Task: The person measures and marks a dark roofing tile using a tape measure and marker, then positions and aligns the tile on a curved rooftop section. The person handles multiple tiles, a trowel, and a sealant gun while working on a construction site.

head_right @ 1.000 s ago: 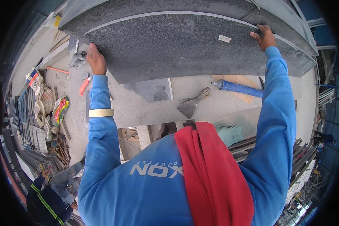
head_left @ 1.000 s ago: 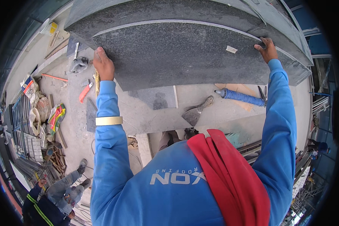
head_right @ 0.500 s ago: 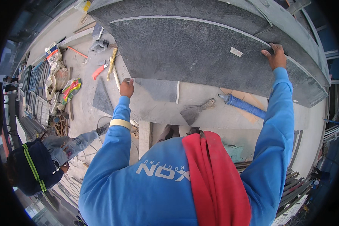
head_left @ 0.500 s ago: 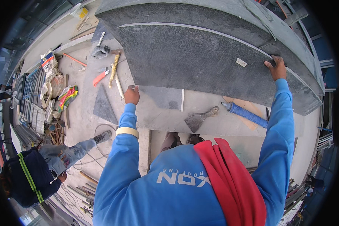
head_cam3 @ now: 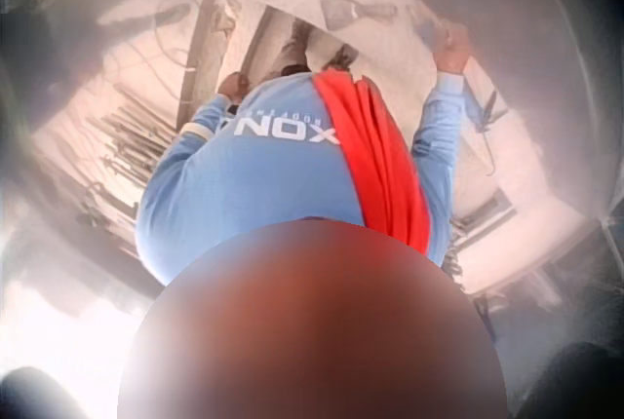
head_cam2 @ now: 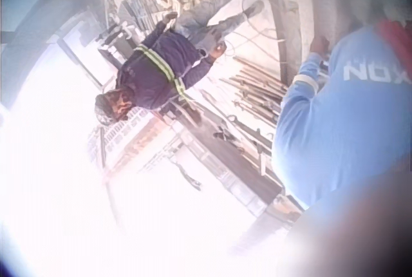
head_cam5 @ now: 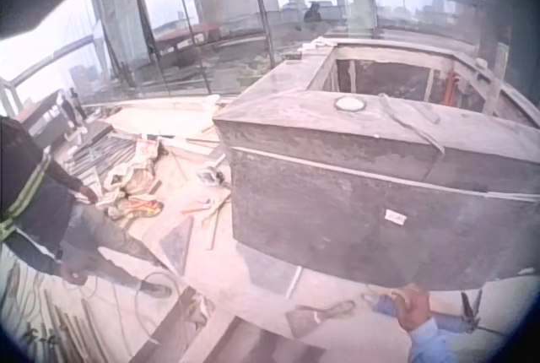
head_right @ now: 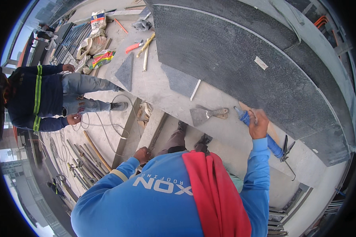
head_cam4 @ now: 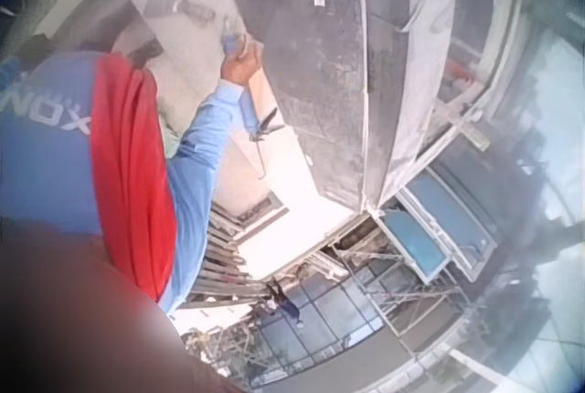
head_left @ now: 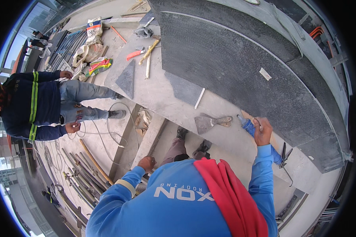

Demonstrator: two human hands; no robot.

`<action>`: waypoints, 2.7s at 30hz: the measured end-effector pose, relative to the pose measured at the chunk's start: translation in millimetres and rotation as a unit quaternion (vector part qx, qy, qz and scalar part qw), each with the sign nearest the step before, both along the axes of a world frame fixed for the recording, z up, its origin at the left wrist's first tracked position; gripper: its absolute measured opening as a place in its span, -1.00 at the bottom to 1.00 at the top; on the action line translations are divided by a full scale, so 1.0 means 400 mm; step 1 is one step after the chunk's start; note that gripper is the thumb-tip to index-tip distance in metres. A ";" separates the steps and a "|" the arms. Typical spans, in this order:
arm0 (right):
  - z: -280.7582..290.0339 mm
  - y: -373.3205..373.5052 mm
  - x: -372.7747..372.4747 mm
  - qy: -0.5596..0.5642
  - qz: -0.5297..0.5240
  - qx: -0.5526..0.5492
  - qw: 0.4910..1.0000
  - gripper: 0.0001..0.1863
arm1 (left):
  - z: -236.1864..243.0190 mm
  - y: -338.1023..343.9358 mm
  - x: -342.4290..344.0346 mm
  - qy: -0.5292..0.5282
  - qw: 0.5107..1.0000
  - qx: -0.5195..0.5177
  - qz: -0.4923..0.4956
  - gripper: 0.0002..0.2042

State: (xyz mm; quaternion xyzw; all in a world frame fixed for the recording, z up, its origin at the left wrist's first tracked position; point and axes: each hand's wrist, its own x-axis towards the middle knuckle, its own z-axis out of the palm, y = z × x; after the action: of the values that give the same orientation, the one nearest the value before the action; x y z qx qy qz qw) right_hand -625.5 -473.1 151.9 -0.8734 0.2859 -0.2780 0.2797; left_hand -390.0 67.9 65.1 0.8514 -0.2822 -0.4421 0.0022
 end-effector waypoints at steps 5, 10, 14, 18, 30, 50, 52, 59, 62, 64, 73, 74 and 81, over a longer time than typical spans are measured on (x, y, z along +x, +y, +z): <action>-0.147 0.277 -0.175 0.259 -0.033 0.119 0.958 -0.68 | -0.024 0.319 -0.131 0.062 0.996 0.059 0.004 -0.57; -0.216 0.377 -0.274 0.331 -0.049 0.194 0.922 -0.71 | -0.134 0.433 -0.177 0.133 0.988 0.065 -0.043 -0.59; -0.307 0.485 -0.317 0.244 -0.063 0.220 0.942 -0.80 | -0.175 0.464 -0.167 0.180 0.982 0.051 -0.006 -0.60; -0.380 0.578 -0.350 0.324 0.116 0.268 0.900 -0.72 | -0.177 0.502 -0.138 0.211 0.976 0.038 0.030 -0.61; -0.498 0.871 0.244 0.278 -0.018 0.468 0.838 -0.71 | -0.211 0.618 0.022 0.264 0.958 -0.009 0.115 -0.64; -0.502 0.939 0.388 0.210 -0.119 0.530 0.813 -0.69 | -0.202 0.516 0.285 0.308 0.938 -0.013 0.156 -0.69; -0.499 0.949 0.391 0.202 -0.124 0.533 0.812 -0.69 | -0.202 0.527 0.284 0.316 0.935 -0.008 0.162 -0.69; -0.480 1.005 0.280 0.189 -0.138 0.572 0.786 -0.68 | -0.211 0.573 0.264 0.332 0.925 0.004 0.184 -0.71; -0.399 1.024 0.183 0.192 -0.115 0.619 0.753 -0.68 | -0.218 0.578 0.266 0.338 0.922 -0.001 0.189 -0.71; -0.310 1.029 0.109 0.201 -0.072 0.674 0.707 -0.68 | -0.218 0.587 0.269 0.344 0.919 -0.008 0.191 -0.72; 0.044 0.561 0.160 0.295 -0.036 0.341 0.892 -0.64 | 0.039 0.349 0.604 0.375 0.896 -0.192 0.137 -0.65; 0.102 0.462 0.215 0.228 -0.050 0.281 0.931 -0.63 | 0.106 0.233 0.691 0.255 0.925 -0.274 0.064 -0.60; 0.576 -0.034 0.644 0.041 0.037 -0.073 0.996 -0.67 | 0.721 -0.652 0.961 -0.077 0.812 -0.571 -0.097 -0.54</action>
State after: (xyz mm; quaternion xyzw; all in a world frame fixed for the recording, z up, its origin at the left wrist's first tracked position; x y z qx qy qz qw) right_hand -367.7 -486.8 382.5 -0.9122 0.2432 -0.2516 0.2130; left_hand -5.5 -192.7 353.6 0.6967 -0.5640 -0.1322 0.4231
